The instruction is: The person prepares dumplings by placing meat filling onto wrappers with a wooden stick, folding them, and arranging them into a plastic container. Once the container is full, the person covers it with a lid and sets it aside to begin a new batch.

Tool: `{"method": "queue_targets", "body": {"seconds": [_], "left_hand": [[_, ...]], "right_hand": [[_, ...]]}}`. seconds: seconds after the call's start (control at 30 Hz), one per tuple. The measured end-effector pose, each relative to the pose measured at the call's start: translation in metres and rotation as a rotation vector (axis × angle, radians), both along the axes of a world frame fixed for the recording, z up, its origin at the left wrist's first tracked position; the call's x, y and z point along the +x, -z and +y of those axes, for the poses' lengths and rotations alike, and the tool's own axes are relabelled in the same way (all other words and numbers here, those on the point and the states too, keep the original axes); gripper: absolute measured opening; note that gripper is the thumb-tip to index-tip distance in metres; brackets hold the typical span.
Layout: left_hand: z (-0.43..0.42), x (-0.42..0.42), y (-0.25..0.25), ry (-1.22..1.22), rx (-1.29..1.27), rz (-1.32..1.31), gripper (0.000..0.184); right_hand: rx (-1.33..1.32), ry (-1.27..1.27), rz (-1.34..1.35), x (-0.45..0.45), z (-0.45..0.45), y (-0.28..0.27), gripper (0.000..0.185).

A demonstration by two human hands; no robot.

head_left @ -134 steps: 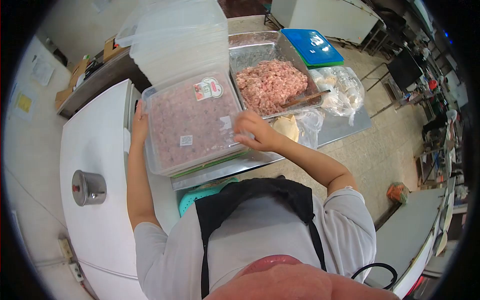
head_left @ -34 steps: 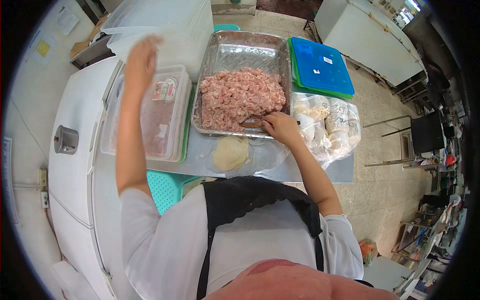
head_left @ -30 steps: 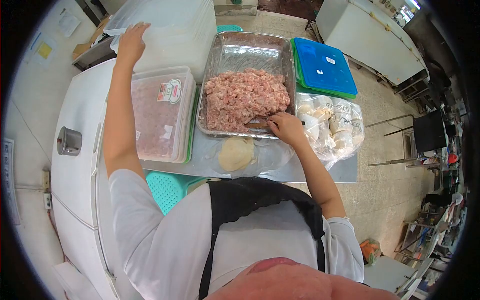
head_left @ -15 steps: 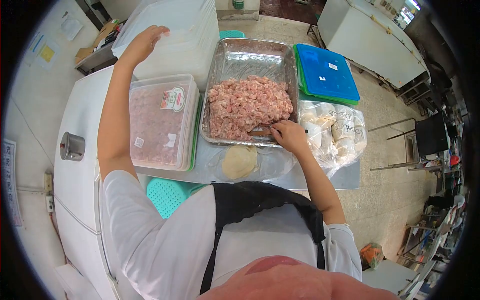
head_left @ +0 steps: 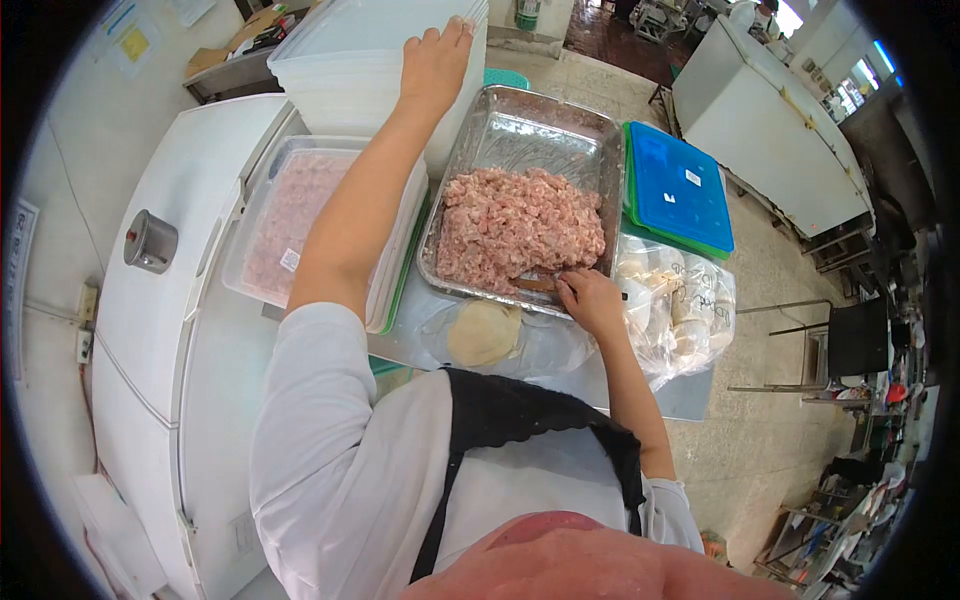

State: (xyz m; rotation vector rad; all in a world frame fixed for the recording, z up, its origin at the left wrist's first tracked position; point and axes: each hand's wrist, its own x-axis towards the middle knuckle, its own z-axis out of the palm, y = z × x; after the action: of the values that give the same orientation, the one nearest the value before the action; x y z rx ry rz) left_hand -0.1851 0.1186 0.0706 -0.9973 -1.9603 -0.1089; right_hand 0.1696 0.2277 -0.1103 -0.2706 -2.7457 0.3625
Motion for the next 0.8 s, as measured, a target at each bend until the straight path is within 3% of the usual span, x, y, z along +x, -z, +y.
{"method": "queue_targets", "body": {"seconds": [0.13,0.2,0.27,0.53,0.8], "left_hand": [[-0.001,-0.044,0.003,0.004,0.005,-0.043,0.053],[-0.006,-0.073,0.008,-0.199,-0.087,-0.137,0.052],[-0.023,-0.092,0.009,-0.150,-0.038,-0.044,0.028],[-0.047,-0.132,0.006,-0.308,-0.074,-0.062,0.038],[-0.053,-0.115,0.002,-0.256,-0.123,-0.097,0.049]], "right_hand": [[0.014,0.034,-0.009,0.005,-0.003,0.001,0.017],[0.014,0.046,-0.003,0.006,-0.005,-0.001,0.018],[0.014,0.066,-0.003,0.008,-0.005,-0.002,0.018],[-0.024,0.033,0.029,0.005,-0.002,0.000,0.018],[-0.034,0.048,0.021,0.005,-0.002,-0.004,0.018]]}}
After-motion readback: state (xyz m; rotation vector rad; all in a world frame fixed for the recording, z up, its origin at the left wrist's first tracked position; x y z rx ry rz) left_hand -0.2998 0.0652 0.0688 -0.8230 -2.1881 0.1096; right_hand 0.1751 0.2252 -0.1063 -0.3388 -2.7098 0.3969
